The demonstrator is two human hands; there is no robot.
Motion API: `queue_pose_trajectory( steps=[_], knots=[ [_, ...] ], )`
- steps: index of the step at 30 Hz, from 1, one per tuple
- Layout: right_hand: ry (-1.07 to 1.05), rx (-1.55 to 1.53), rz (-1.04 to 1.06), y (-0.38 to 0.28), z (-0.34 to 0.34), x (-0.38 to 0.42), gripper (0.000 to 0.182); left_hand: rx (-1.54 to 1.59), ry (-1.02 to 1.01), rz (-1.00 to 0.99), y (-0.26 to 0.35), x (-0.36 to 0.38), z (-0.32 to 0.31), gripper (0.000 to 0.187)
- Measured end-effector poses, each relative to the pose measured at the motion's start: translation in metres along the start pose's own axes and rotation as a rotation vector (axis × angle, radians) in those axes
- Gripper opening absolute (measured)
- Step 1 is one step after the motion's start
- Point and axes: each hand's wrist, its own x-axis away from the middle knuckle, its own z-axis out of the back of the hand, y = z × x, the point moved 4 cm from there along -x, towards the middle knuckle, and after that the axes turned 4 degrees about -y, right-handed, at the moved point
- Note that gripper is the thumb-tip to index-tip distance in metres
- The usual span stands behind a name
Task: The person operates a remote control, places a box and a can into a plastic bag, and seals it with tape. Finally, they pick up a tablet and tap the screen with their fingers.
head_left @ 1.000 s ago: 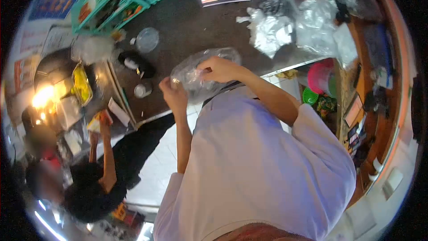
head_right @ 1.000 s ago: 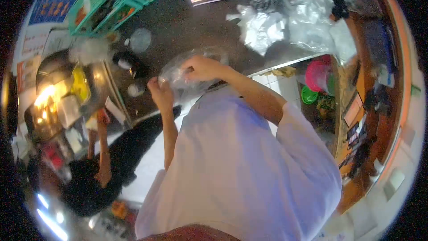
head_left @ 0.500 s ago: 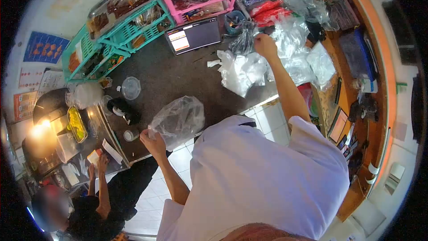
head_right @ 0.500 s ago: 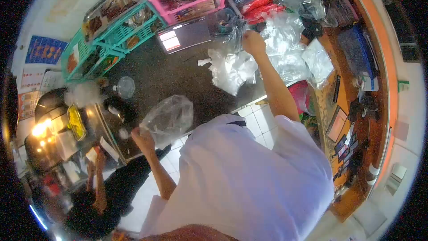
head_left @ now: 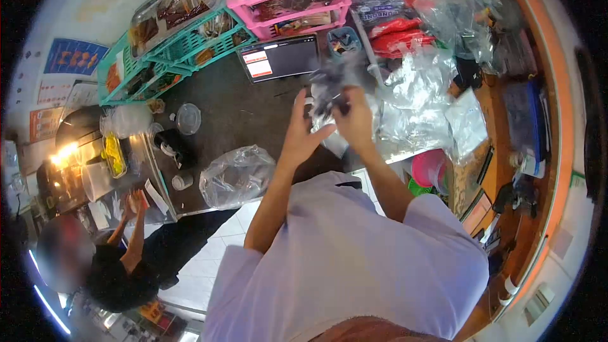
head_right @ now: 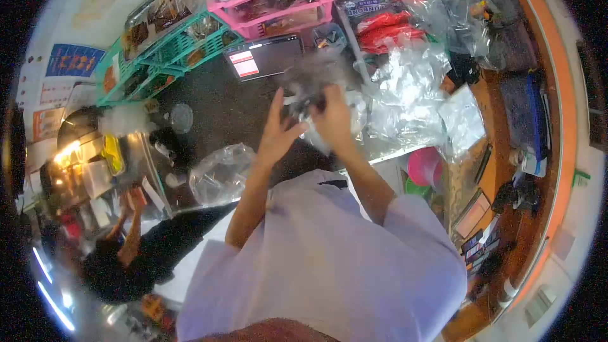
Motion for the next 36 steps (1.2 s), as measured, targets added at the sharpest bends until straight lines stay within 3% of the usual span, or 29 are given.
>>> queue_pose_trajectory(
  steps=[1, 2, 4, 5, 7, 9, 12, 14, 18, 21, 23, 24, 25, 26, 28, 29, 30, 32, 34, 36],
  knots=[
    [-0.156, -0.005, 0.192, -0.015, -0.003, 0.012, 0.04, 0.045, -0.022, 0.113, -0.017, -0.01, -0.009, 0.045],
    [-0.216, -0.137, 0.305, -0.051, 0.005, 0.013, 0.028, 0.09, -0.046, 0.224, -0.03, -0.013, -0.016, 0.044],
    [-0.383, -0.531, -0.176, 0.038, -0.011, -0.004, 0.017, 0.488, 0.218, 0.348, -0.044, -0.009, 0.004, 0.041],
    [-0.183, -0.22, -0.203, 0.048, -0.007, -0.024, 0.013, 0.553, 0.192, 0.333, -0.067, -0.006, 0.014, 0.034],
    [-0.146, 0.278, -0.066, 0.108, -0.039, -0.06, 0.015, 0.607, 0.23, 0.464, -0.082, 0.015, 0.026, 0.03],
    [-0.068, 0.43, -0.139, 0.143, -0.064, -0.083, 0.017, 0.666, 0.224, 0.557, -0.086, 0.038, 0.034, 0.028],
    [-0.075, 0.65, 0.038, 0.207, -0.109, -0.1, 0.019, 0.773, 0.192, 0.645, -0.094, 0.062, 0.046, 0.028],
    [-0.179, 0.686, -0.013, 0.211, -0.1, -0.104, 0.018, 0.852, 0.245, 0.716, -0.117, 0.077, 0.059, 0.03],
    [-0.249, 0.651, -0.233, 0.161, -0.037, -0.086, 0.016, 0.733, 0.299, 0.641, -0.146, 0.095, 0.085, 0.037],
    [-0.281, 0.48, -0.168, 0.13, 0.022, -0.048, 0.012, 0.628, 0.197, 0.681, -0.115, 0.077, 0.06, 0.041],
    [-0.094, 0.022, -0.168, 0.107, 0.064, -0.019, 0.013, 0.635, 0.082, 0.699, -0.115, 0.051, 0.036, 0.047],
    [-0.025, -0.007, -0.249, 0.099, 0.087, -0.008, 0.02, 0.687, 0.038, 0.706, -0.06, 0.025, 0.01, 0.049],
    [0.038, -0.038, -0.332, 0.096, 0.108, 0.004, 0.028, 0.764, -0.084, 0.556, -0.059, -0.004, -0.013, 0.052],
    [0.09, -0.067, -0.296, 0.104, 0.127, 0.015, 0.026, 0.877, -0.229, 0.588, -0.025, -0.029, -0.036, 0.054],
    [0.223, -0.135, -0.237, 0.073, 0.159, 0.022, 0.011, 0.702, -0.324, 0.354, 0.019, -0.065, -0.075, 0.054],
    [0.173, -0.209, -0.191, 0.073, 0.173, 0.023, 0.007, 0.597, -0.39, 0.196, 0.05, -0.065, -0.08, 0.059],
    [0.183, -0.321, -0.244, 0.059, 0.177, 0.023, 0.008, 0.21, -0.49, 0.048, 0.041, -0.071, -0.087, 0.061],
    [0.144, -0.194, -0.116, 0.031, 0.173, 0.019, 0.006, 0.141, -0.195, -0.105, 0.048, -0.011, -0.067, 0.058],
    [-0.027, -0.043, -0.138, 0.049, 0.157, 0.017, 0.005, -0.068, -0.008, -0.248, -0.002, 0.033, -0.022, 0.065],
    [-0.17, -0.119, -0.129, 0.042, 0.113, 0.019, 0.003, -0.264, 0.359, -0.14, -0.052, 0.083, 0.062, 0.049]
  ],
)
